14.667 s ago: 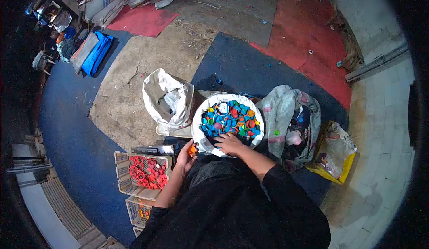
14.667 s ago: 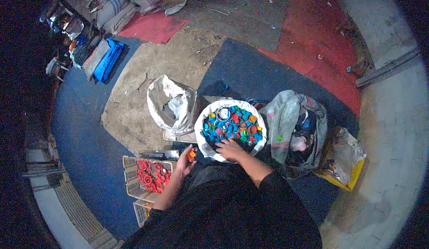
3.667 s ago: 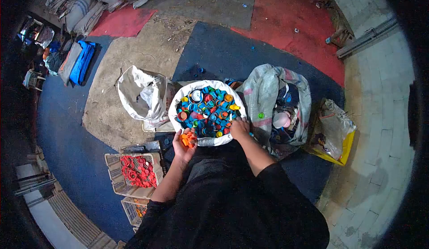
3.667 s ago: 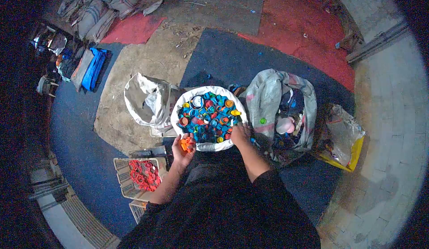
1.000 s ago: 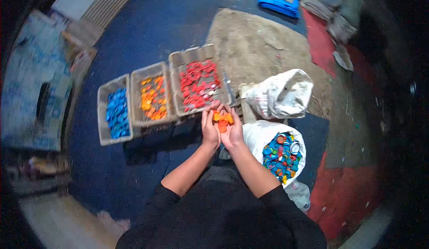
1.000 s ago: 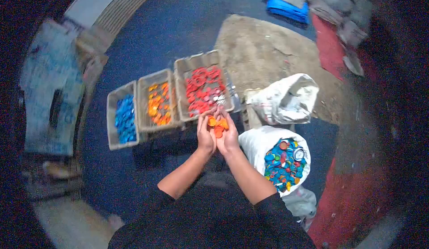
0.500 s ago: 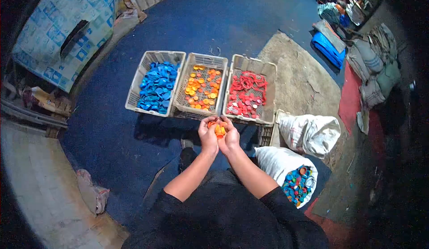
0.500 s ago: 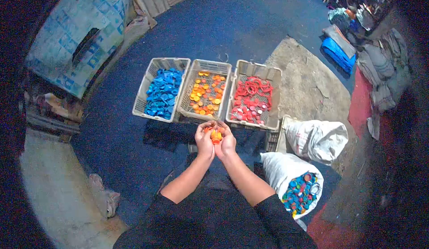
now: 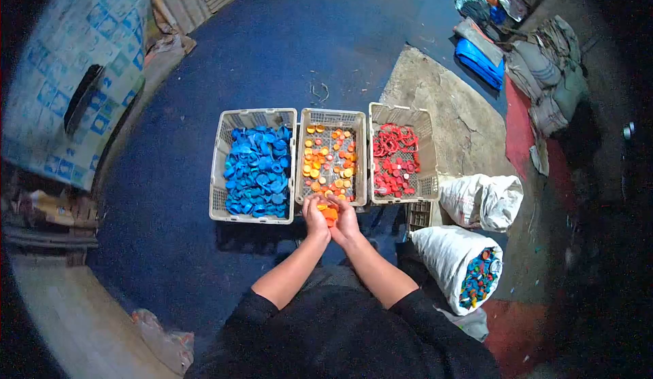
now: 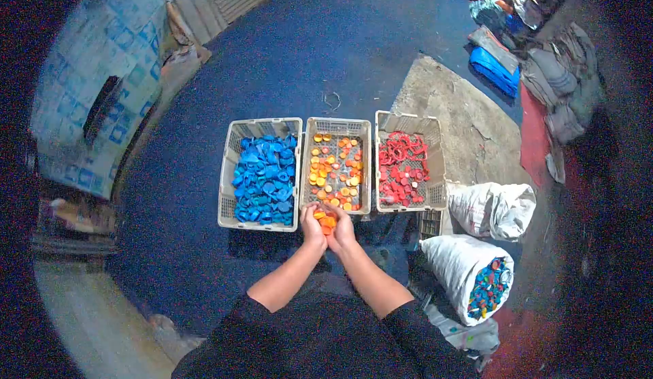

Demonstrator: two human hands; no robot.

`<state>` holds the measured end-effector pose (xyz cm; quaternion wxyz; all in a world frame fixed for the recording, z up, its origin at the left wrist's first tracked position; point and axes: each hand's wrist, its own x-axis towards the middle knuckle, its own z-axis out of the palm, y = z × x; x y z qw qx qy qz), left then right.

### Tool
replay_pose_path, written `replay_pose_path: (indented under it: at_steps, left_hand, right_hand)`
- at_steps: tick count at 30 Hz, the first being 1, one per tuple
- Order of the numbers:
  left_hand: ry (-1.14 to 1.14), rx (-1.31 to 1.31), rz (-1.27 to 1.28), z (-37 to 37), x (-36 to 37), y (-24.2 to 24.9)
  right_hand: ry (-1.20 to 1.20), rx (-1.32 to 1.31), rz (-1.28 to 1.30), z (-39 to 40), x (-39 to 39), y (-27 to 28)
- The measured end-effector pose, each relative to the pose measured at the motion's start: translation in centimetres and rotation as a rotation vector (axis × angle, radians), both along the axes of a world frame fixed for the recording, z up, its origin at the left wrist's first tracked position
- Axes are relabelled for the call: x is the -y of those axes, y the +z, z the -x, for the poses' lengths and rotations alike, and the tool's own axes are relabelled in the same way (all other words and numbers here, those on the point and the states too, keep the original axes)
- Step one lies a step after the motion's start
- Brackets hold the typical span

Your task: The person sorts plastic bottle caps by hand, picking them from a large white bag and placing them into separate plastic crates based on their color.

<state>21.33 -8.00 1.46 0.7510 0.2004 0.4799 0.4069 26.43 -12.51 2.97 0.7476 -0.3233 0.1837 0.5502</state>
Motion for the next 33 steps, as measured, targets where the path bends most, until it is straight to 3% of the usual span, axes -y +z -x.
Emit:
replay_pose_path:
  at_steps: [2, 5, 9, 13, 14, 18, 20, 23, 24, 25, 26, 27, 28, 30, 31, 33]
  left_hand:
    - [-0.018, -0.006, 0.047, -0.2, -0.9, -0.5]
    - [-0.042, 0.203, 0.215, -1.3, -1.9, -3.2]
    - [-0.154, 0.276, 0.263, -2.9, -3.7, -1.2]
    - [-0.261, 0.267, 0.317, -1.8, -7.5, -1.1]
    - [-0.326, 0.237, 0.303, -0.8, -8.8, -3.7]
    - [-0.488, 0.047, 0.163, 4.5, -10.4, -4.6]
    - [-0.613, 0.024, 0.177, 8.4, -9.7, -4.9]
    - [-0.802, 0.018, 0.243, 14.1, -7.4, -7.0]
    - [-0.873, -0.044, 0.242, 15.7, -6.3, -8.1]
    - [-0.966, -0.159, 0.243, 17.3, -5.3, -9.0]
    - [-1.068, -0.277, 0.234, 18.7, -4.6, -10.0]
    - [-1.166, -0.401, 0.227, 19.9, -3.7, -11.6]
    - [-1.268, -0.527, 0.211, 21.3, -2.8, -13.8]
    - [-1.49, -0.647, 0.059, 25.6, -1.5, -20.1]
    - [-1.63, -0.732, 0.033, 27.0, -1.7, -20.7]
    - [-1.801, -0.872, -0.042, 27.0, -1.5, -20.8]
  right_hand:
    - [-0.112, -0.037, -0.003, -0.8, -0.4, -1.9]
    - [-0.153, 0.018, 0.063, -2.7, -0.7, -3.3]
    - [-0.125, 0.063, 0.116, -5.4, -2.4, -2.1]
    - [-0.021, 0.194, 0.221, -7.0, -3.7, -0.7]
    - [0.077, 0.201, 0.29, -7.6, -3.2, -1.2]
    - [0.08, 0.279, 0.305, -8.3, 2.6, -3.5]
    - [0.108, 0.279, 0.323, -8.1, 8.1, -3.9]
    - [0.103, 0.334, 0.584, -5.4, 18.6, -6.5]
    - [0.118, 0.367, 0.669, -4.1, 24.0, -9.4]
    - [0.189, 0.603, 0.715, -2.4, 32.4, -16.4]
    - [0.324, 0.644, 1.084, 0.8, 36.6, -15.7]
    - [0.508, 0.913, 1.323, 4.5, 42.1, -16.1]
    - [0.719, 0.872, 1.467, 8.1, 45.6, -13.8]
    - [1.014, 0.647, 1.44, 15.7, 54.9, -14.4]
    - [1.291, 1.309, 0.994, 20.5, 62.4, -17.8]
    - [0.905, -0.061, 1.623, 25.4, 63.2, -16.0]
